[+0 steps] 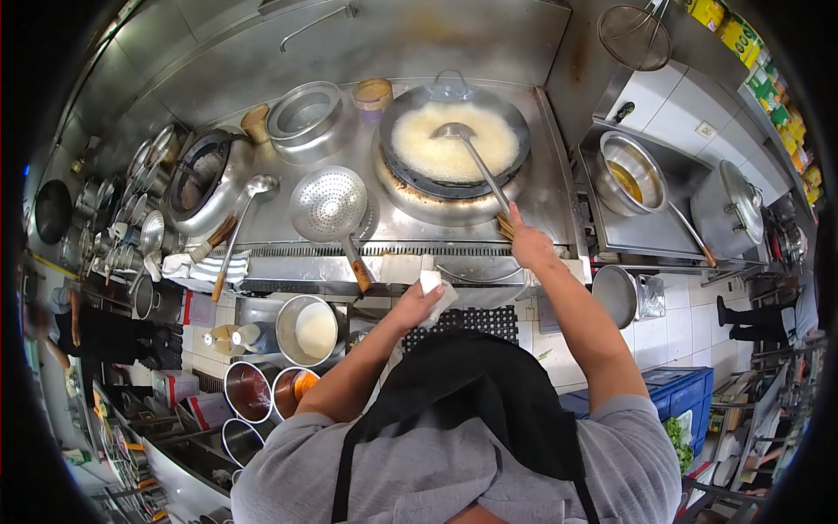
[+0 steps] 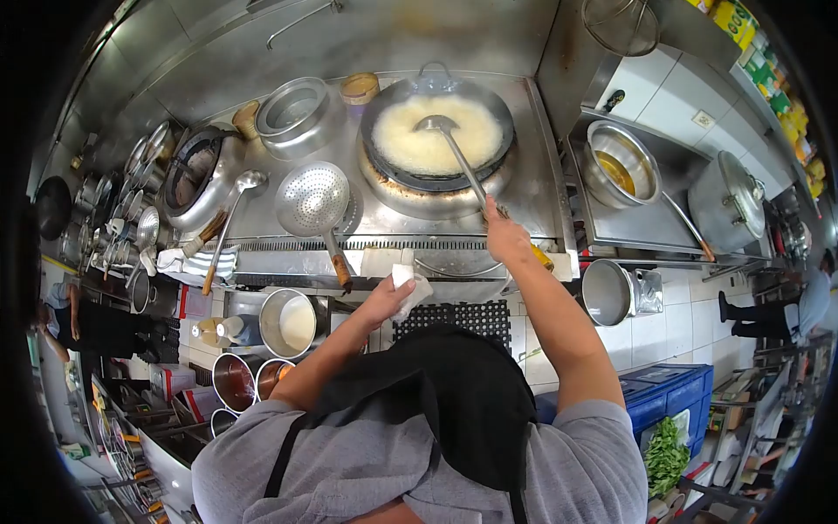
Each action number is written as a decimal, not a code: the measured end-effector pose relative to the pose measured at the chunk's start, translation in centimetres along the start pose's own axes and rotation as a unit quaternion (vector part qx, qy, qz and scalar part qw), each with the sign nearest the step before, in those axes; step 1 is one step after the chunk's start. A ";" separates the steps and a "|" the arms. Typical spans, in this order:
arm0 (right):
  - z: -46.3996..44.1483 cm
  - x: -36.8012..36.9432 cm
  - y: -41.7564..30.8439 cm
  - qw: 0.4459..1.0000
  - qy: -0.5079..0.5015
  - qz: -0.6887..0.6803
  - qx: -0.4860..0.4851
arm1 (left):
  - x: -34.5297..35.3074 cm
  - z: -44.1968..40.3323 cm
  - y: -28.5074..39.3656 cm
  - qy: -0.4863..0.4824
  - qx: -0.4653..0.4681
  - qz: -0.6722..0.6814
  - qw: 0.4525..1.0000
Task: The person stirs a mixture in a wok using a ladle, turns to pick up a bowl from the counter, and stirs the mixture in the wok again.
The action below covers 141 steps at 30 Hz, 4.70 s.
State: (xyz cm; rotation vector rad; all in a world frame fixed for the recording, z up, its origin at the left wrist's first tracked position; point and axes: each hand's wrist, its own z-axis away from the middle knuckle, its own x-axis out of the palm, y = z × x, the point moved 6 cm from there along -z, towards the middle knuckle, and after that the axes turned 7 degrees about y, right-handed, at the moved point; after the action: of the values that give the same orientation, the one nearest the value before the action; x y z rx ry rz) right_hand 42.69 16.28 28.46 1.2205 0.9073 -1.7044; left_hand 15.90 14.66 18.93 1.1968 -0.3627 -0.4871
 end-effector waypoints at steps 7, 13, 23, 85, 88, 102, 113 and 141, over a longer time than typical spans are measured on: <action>3.5 -0.8 1.6 1.000 -0.021 0.018 -0.001 | 1.2 -0.9 -0.4 -0.015 -0.004 -0.032 0.999; 5.3 -1.1 2.8 1.000 -0.023 0.005 -0.010 | 1.9 -0.6 -0.1 -0.020 -0.006 -0.027 0.999; 8.7 -2.4 5.3 0.999 -0.011 0.014 -0.035 | 1.2 -0.2 -1.9 -0.014 -0.011 -0.006 1.000; -1.0 -2.7 3.6 0.997 0.040 0.060 -0.019 | -0.2 4.4 -2.5 -0.032 -0.077 0.161 0.983; -0.1 -2.6 4.4 0.996 0.032 0.079 -0.022 | 0.0 3.8 -2.4 -0.053 -0.071 0.145 0.985; 4.7 -5.7 6.4 0.993 0.005 0.120 -0.019 | -0.9 3.5 -1.4 -0.044 -0.047 0.158 0.985; 8.8 -9.6 7.2 0.994 -0.005 0.086 -0.067 | -4.5 5.7 -2.1 0.026 -0.057 0.171 0.983; -5.8 0.1 -2.1 0.974 0.033 -0.201 -0.099 | -6.7 7.2 -2.0 0.083 -0.020 0.151 0.985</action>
State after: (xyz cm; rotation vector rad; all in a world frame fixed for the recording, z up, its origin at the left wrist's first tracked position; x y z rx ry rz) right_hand 42.81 22.29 27.05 1.0116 1.4050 -1.8350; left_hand 6.19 11.99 19.31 1.1115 -0.3803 -0.1306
